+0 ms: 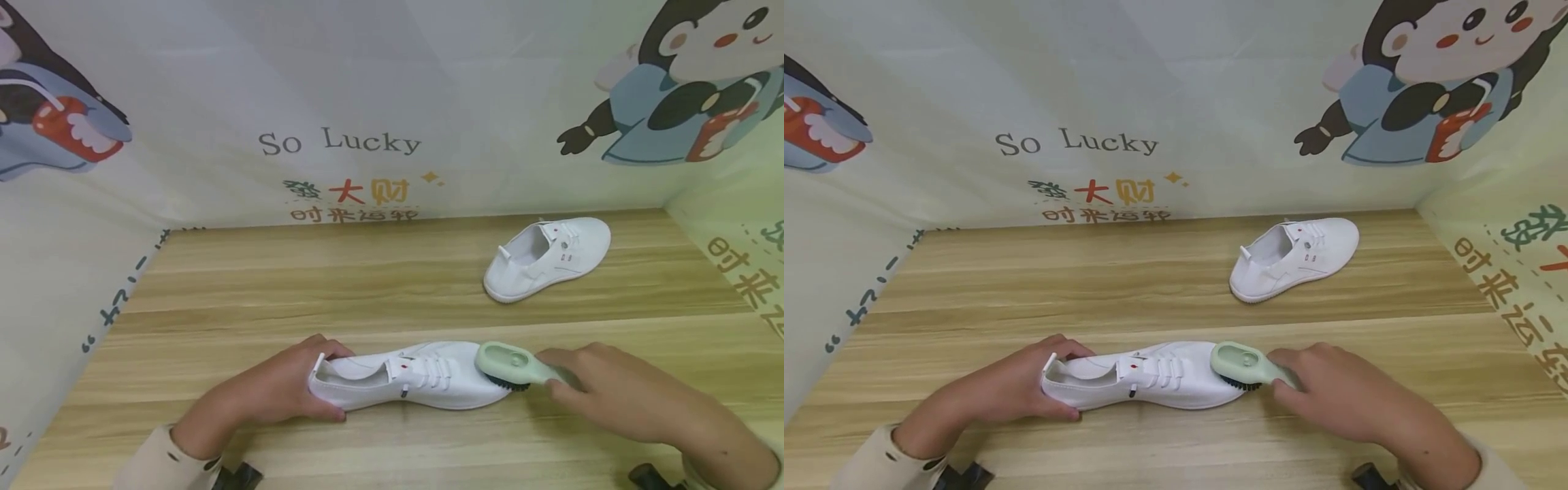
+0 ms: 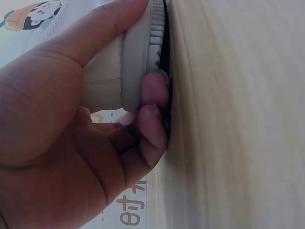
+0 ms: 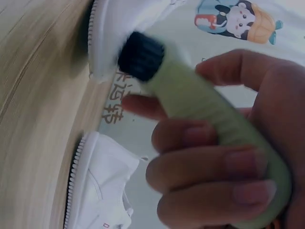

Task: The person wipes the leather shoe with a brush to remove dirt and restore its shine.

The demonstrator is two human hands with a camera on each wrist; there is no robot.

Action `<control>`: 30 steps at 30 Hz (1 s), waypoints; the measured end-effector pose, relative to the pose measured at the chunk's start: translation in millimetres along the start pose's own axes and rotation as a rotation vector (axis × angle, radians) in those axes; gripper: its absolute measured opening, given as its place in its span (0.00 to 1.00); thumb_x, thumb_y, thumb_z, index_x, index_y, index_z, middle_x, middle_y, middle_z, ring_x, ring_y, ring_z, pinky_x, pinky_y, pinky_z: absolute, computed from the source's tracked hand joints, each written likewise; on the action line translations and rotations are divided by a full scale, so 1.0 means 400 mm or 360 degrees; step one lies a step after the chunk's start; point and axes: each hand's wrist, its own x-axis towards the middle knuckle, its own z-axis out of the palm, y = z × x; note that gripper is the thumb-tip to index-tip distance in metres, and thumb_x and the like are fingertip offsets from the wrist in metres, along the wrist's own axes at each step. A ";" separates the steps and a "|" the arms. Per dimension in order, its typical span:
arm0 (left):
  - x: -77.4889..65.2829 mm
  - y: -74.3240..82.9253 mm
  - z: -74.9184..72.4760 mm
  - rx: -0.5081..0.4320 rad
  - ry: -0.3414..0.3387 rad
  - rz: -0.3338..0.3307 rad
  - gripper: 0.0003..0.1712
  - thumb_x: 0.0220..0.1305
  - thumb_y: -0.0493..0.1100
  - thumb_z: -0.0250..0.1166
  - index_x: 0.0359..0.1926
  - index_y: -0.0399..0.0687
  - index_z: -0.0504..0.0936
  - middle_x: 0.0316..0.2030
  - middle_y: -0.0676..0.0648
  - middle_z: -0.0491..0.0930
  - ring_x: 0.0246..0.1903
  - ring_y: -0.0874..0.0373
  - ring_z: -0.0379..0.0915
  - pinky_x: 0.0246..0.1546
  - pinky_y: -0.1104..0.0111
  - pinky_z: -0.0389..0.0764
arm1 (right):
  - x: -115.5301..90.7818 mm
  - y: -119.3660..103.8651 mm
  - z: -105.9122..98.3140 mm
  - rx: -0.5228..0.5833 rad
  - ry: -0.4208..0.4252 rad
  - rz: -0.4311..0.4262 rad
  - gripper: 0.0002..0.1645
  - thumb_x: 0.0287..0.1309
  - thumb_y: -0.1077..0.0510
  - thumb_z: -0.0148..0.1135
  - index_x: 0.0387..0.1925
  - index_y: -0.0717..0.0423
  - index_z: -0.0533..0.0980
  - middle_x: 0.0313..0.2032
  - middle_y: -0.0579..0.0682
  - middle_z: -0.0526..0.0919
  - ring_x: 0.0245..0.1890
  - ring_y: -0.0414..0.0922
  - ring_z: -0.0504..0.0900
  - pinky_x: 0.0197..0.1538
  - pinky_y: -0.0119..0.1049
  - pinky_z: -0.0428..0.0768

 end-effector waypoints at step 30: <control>-0.001 -0.001 -0.001 0.0001 -0.0008 0.0008 0.41 0.43 0.60 0.80 0.59 0.57 0.76 0.49 0.51 0.75 0.45 0.60 0.72 0.48 0.69 0.76 | 0.018 -0.016 0.048 -0.0103 0.0090 0.0113 0.16 0.76 0.47 0.48 0.55 0.50 0.74 0.37 0.39 0.81 0.40 0.37 0.81 0.43 0.42 0.81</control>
